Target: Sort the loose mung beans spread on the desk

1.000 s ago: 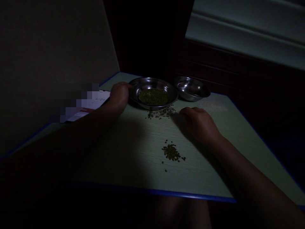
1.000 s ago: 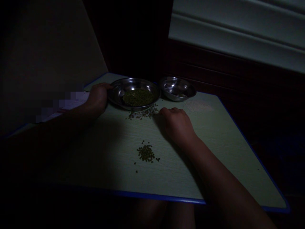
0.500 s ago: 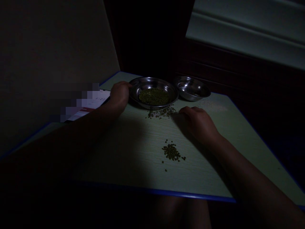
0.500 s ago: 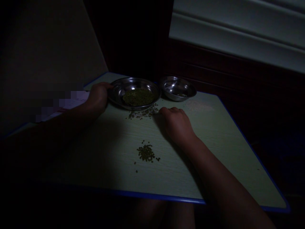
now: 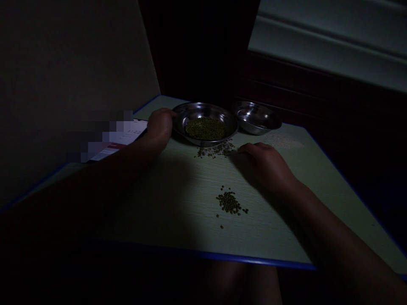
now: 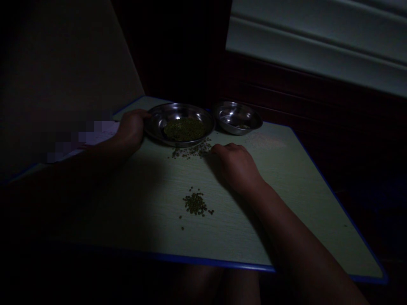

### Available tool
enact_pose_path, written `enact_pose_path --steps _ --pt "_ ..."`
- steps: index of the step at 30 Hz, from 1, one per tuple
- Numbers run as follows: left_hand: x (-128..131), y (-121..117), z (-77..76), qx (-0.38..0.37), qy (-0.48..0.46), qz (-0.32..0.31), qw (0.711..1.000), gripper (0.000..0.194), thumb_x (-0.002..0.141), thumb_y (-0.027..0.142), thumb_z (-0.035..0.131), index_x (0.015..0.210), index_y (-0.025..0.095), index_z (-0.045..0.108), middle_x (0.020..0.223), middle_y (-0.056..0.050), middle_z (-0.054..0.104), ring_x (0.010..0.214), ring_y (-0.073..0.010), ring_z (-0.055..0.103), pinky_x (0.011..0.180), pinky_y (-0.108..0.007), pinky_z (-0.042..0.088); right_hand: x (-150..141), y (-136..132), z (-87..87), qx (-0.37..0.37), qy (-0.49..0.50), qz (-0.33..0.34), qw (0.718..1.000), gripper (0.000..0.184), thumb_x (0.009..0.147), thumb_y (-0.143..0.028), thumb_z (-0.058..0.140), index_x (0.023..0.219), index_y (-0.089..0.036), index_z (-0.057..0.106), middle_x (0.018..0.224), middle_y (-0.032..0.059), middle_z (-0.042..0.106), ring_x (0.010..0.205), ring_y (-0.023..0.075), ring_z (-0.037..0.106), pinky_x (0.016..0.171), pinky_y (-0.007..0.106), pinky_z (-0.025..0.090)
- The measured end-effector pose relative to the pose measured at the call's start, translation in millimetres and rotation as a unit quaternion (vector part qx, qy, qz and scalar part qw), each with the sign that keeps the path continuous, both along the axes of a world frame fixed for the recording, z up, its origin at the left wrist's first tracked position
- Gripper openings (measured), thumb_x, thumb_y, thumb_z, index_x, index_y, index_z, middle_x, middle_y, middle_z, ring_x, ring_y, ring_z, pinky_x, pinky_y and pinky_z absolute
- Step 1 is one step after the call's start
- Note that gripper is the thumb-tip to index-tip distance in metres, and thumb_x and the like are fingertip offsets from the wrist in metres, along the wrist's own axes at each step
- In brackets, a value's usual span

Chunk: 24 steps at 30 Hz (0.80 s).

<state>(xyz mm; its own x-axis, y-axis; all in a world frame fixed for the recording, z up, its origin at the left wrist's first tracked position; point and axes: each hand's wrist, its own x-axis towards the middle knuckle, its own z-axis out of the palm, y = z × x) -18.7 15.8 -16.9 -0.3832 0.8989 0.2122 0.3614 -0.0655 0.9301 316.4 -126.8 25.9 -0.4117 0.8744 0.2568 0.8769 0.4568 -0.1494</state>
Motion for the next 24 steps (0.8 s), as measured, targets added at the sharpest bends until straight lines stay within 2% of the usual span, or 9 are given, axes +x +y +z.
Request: enact_pose_path --steps 7,12,18,24 --pt "0.4 -4.6 3.0 0.001 0.01 -0.009 1.0 0.006 0.086 0.027 0.077 0.089 0.029 0.081 0.121 -0.011 0.089 0.144 -0.045 0.077 0.13 -0.055 0.063 -2.1 1.1 -0.6 -0.01 0.013 0.009 1.0 0.05 0.108 0.004 0.065 0.141 -0.019 0.095 0.129 0.0198 0.097 0.114 0.0355 0.09 0.104 0.042 0.062" --pt "4.9 -9.4 8.9 0.005 0.01 0.005 1.0 0.008 0.083 0.022 0.072 0.086 0.027 0.077 0.122 -0.012 0.091 0.139 -0.0436 0.081 0.133 -0.056 0.061 -5.8 0.7 1.2 -0.019 0.014 0.02 1.0 0.052 0.111 0.005 0.061 0.144 -0.017 0.094 0.132 0.0215 0.097 0.118 0.0352 0.09 0.107 0.043 0.062" --pt "4.3 -5.6 6.7 -0.001 0.009 0.009 1.0 0.012 0.081 0.025 0.073 0.091 0.027 0.079 0.122 -0.012 0.091 0.139 -0.0436 0.081 0.129 -0.056 0.063 -5.4 1.1 2.8 -0.023 0.024 0.029 0.999 0.052 0.111 0.007 0.064 0.142 -0.02 0.096 0.132 0.0179 0.098 0.12 0.0336 0.093 0.11 0.042 0.065" --pt "6.6 -8.6 8.8 -0.014 0.007 0.006 1.0 0.011 0.093 0.016 0.065 0.095 0.022 0.074 0.142 -0.019 0.09 0.143 -0.0384 0.077 0.131 -0.05 0.056 2.0 0.9 9.1 -0.047 0.033 0.036 0.998 0.049 0.108 0.007 0.07 0.139 -0.019 0.098 0.134 0.0186 0.099 0.123 0.0358 0.094 0.11 0.042 0.068"
